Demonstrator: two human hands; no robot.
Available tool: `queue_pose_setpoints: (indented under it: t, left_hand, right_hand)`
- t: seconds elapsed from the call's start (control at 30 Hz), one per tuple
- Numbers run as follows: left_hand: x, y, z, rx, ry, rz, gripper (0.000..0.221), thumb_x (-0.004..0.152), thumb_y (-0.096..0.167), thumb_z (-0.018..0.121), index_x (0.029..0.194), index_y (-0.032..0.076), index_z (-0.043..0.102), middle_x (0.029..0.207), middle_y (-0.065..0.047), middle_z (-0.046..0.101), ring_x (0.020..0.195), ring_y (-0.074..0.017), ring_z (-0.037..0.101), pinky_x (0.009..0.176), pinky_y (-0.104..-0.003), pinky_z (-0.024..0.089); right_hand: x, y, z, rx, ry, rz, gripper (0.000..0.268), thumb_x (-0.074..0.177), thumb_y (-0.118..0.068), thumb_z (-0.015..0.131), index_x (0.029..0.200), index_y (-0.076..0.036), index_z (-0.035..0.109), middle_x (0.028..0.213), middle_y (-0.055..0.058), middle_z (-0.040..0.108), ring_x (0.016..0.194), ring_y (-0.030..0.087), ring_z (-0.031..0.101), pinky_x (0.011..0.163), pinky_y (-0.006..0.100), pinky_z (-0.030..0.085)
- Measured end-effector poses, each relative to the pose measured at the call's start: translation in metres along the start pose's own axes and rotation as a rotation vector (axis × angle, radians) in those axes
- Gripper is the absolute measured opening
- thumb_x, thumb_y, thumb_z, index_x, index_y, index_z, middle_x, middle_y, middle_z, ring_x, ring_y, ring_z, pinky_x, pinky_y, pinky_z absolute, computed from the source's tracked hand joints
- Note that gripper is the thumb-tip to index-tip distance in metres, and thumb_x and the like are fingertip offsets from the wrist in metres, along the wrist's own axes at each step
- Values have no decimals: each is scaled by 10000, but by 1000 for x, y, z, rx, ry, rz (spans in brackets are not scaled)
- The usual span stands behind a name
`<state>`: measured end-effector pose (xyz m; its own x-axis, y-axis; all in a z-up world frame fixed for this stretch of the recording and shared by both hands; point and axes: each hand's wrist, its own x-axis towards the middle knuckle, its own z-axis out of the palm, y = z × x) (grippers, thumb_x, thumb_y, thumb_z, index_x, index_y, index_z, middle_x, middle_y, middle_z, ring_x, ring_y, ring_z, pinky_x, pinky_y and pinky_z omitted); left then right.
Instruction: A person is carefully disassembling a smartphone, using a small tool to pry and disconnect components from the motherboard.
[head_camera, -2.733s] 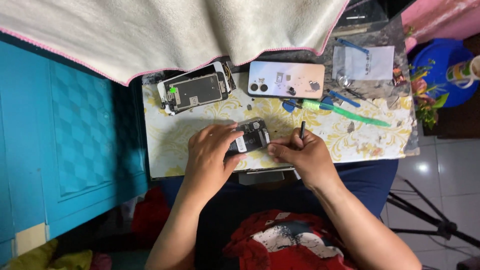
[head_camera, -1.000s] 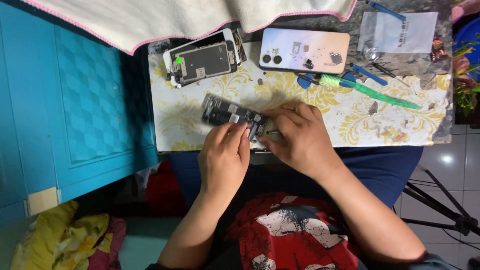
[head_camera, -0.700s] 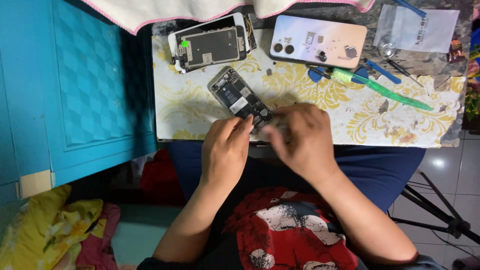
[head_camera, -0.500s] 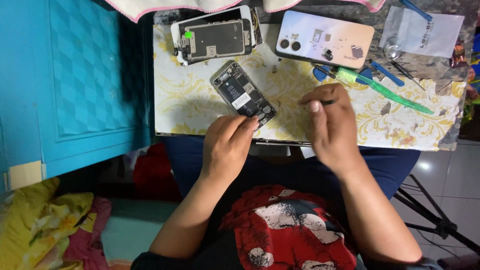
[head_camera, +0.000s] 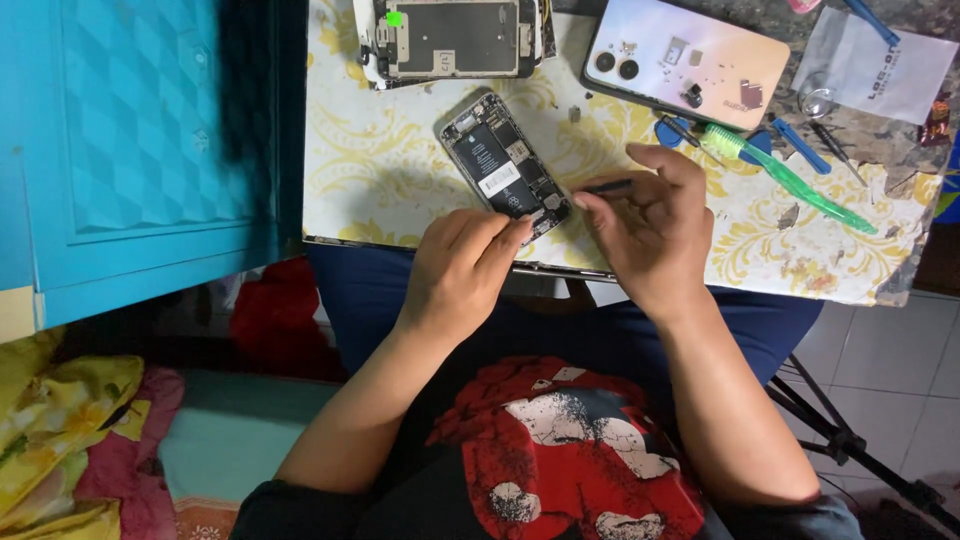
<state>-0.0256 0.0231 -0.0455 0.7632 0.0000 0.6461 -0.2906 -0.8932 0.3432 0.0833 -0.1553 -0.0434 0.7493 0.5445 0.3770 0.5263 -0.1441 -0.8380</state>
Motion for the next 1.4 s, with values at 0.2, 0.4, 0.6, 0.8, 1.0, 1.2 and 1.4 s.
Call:
queue_pose_setpoints:
  t: [0.2,0.4,0.6,0.8,1.0,1.2,1.4]
  left_hand:
    - [-6,-2,2,-1,2,11,71,975,26,682,1020,28,738,852,-103,610,769,-247,645,617,-312,541]
    - [-2,-2,0,8,-32,20,69,984,25,663,1017,35,722,838,-84,584,756,-242,629,601,-316,509]
    - [-3,-2,-1,3,-52,23,72,985,22,660,1026,37,717,832,-82,577,748,-247,621,591,-328,493]
    - [-4,-2,0,12,-75,20,91,987,22,655,1040,47,725,832,-71,571,774,-247,632,611,-325,498]
    - [-2,-2,-1,6,-87,11,92,978,18,664,1040,46,725,832,-79,580,775,-254,637,608,-338,507]
    - [-3,-1,-2,-10,-108,-13,104,974,18,666,1053,48,726,827,-78,565,779,-256,624,616,-342,500]
    - [-3,0,-1,4,-103,-17,103,978,25,664,1054,55,726,824,-70,563,781,-251,624,613,-346,502]
  right_hand:
    - [-5,15,-1,-74,-22,0,349,960,53,819,1207,63,572,863,179,779,768,327,779,762,429,627]
    - [0,7,4,-165,-29,-55,343,960,49,825,1239,61,626,798,182,751,720,377,755,729,456,622]
    - [-2,9,4,-215,-49,-74,326,960,12,832,1228,36,648,806,153,769,731,370,756,728,457,630]
    - [0,7,5,-172,-44,-103,318,940,77,823,1201,67,642,818,189,769,727,399,756,728,491,627]
    - [3,4,5,-176,-47,-119,301,945,75,825,1185,67,644,841,186,776,752,405,760,740,493,625]
    - [5,0,5,-170,-57,-134,299,934,106,821,1174,91,642,838,210,769,749,425,756,739,507,625]
    - [5,-1,6,-148,-52,-127,290,951,95,809,1187,83,639,839,210,764,773,429,754,753,509,621]
